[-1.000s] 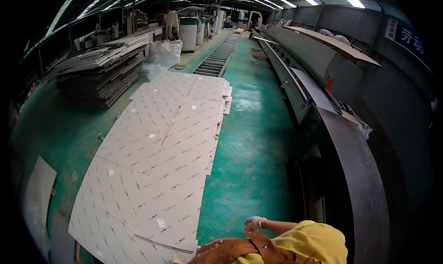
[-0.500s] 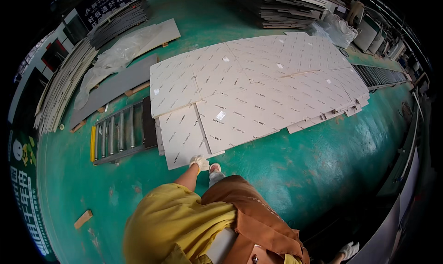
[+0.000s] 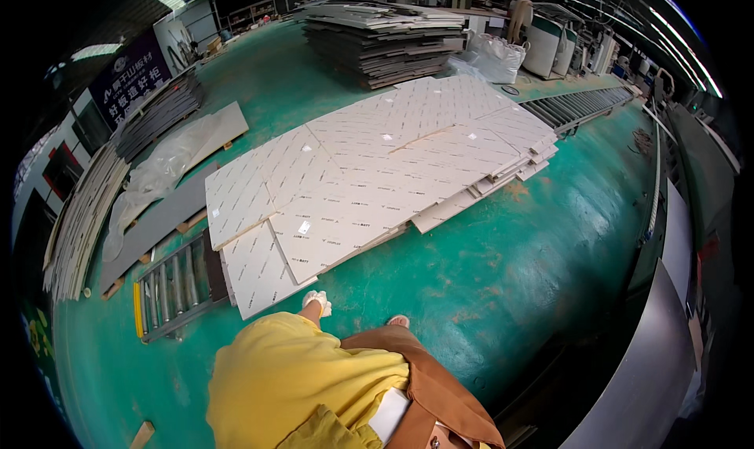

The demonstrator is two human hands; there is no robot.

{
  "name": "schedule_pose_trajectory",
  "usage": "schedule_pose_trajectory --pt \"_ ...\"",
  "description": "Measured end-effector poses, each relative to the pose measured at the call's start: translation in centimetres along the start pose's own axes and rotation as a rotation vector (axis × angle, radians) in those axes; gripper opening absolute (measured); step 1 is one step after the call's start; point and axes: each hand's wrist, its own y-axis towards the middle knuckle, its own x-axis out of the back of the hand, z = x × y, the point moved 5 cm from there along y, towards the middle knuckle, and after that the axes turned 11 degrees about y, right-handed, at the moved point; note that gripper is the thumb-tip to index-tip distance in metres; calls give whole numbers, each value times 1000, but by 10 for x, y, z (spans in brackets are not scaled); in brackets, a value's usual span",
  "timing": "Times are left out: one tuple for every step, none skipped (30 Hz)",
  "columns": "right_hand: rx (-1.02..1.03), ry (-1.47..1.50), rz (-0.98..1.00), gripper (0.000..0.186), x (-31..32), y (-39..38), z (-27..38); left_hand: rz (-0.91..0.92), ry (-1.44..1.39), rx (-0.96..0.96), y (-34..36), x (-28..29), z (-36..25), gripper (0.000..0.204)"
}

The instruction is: The person picks up large boards one at a time and places them onto a conveyor belt for processing.

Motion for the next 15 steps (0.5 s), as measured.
schedule_pose_trajectory --pt "-15 3 -9 48 -9 9 -6 4 4 -30 -1 -24 -17 31" --pt "-15 5 -41 50 -14 21 -11 -19 140 -135 -2 -57 -33 30" --pt "-51 -31 -9 50 -12 29 -20 -29 294 -236 -2 -98 -46 31" --pt "-67 -58 -9 48 -22 40 -28 10 372 -273 -3 -140 -52 31" --pt "-70 -2 -101 60 -22 48 -33 78 472 -306 -10 -201 -49 31" --pt "-189 37 100 52 -1 54 -9 143 570 -296 -15 -249 -37 33" --pt "-116 26 43 56 -40 90 -14 257 624 -279 -13 -287 -20 34" --pt "-85 52 114 55 -40 105 26 262 682 -223 -3 -319 -9 36" --pt "-81 38 88 52 -38 120 47 302 775 -189 1 -359 7 36" --pt "-105 61 63 51 -33 143 50 415 812 -152 4 -408 29 35" --pt "-140 66 46 50 -41 148 38 472 915 -100 -4 -457 43 34" --pt "-157 84 41 49 -48 149 37 516 1062 -136 -9 -493 38 33" --pt "-191 85 48 48 -45 154 33 502 1196 -141 -25 -535 48 33" --pt "-215 89 57 47 -44 155 27 482 1322 -150 -42 -577 56 33" --pt "-245 82 45 46 -43 159 11 572 1361 -175 -63 -626 64 33"
